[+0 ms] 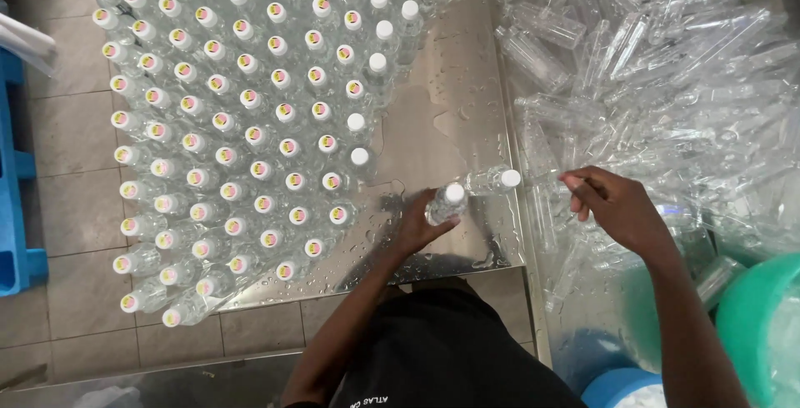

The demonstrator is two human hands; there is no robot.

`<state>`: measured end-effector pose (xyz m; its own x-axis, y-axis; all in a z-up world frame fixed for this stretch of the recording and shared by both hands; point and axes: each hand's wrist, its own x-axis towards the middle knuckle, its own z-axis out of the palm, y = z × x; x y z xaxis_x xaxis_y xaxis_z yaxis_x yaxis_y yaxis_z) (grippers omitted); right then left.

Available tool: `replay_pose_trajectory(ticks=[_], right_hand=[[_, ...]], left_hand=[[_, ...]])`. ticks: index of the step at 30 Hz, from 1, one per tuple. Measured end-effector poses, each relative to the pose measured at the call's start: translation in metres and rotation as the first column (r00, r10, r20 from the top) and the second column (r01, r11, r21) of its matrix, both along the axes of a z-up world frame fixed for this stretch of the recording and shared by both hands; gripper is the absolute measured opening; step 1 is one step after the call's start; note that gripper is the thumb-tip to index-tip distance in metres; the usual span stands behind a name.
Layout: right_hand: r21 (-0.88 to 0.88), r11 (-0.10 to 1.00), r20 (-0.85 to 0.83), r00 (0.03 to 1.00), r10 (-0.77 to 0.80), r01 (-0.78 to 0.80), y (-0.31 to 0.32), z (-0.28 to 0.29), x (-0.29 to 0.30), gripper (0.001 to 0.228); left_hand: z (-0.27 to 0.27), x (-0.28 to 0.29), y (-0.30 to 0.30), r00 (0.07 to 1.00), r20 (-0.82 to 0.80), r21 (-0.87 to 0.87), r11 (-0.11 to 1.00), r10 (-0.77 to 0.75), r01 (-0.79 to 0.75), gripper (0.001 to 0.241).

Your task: Manually capping plastic water bottles on a production line table.

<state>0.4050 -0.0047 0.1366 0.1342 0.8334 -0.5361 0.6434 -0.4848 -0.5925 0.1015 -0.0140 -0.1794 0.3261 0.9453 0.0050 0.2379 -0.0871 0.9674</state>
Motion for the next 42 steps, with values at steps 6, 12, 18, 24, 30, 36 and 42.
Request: replay_pose_trajectory(ticks=[6, 12, 18, 24, 30, 36, 42], right_hand=[[-0.024, 0.992, -0.133, 0.983, -0.125, 0.122, -0.027, -0.031, -0.007, 0.035], [-0.027, 1.000, -0.125, 0.992, -0.008, 0.005, -0.027, -0.037, -0.028, 0.034], [-0.009, 0.994, -0.136, 0.985, 0.103, -0.105, -0.021, -0.032, -0.049, 0.033], [0.025, 0.938, 0.029, 0.938, 0.346, -0.347, 0.003, -0.037, -0.074, 0.037], [0.262, 0.483, 0.513, 0.545, 0.663, -0.835, 0.050, -0.066, -0.082, 0.047], [0.168, -0.074, 0.677, 0.061, 0.733, -0.983, 0.063, -0.082, -0.064, 0.053], [-0.330, 0.816, -0.447, 0.840, 0.307, -0.474, 0.036, -0.105, -0.068, 0.077]], left_hand=[[0.029, -0.032, 0.018, 0.919, 0.379, -0.472, 0.877, 0.108, 0.091, 0.070], [0.048, -0.037, 0.022, 0.880, 0.443, -0.649, 0.738, 0.169, 0.185, 0.062], [0.050, -0.041, 0.020, 0.877, 0.412, -0.705, 0.695, 0.246, 0.137, 0.057], [0.081, -0.046, 0.016, 0.882, 0.397, -0.701, 0.704, 0.253, 0.114, 0.056], [0.138, -0.068, 0.013, 0.901, 0.402, -0.458, 0.816, -0.165, 0.354, 0.075], [0.157, -0.083, 0.012, 0.800, 0.390, -0.356, 0.727, -0.456, 0.587, 0.079], [0.192, -0.079, 0.019, 0.877, 0.092, -0.475, 0.753, -0.472, 0.455, 0.077]])
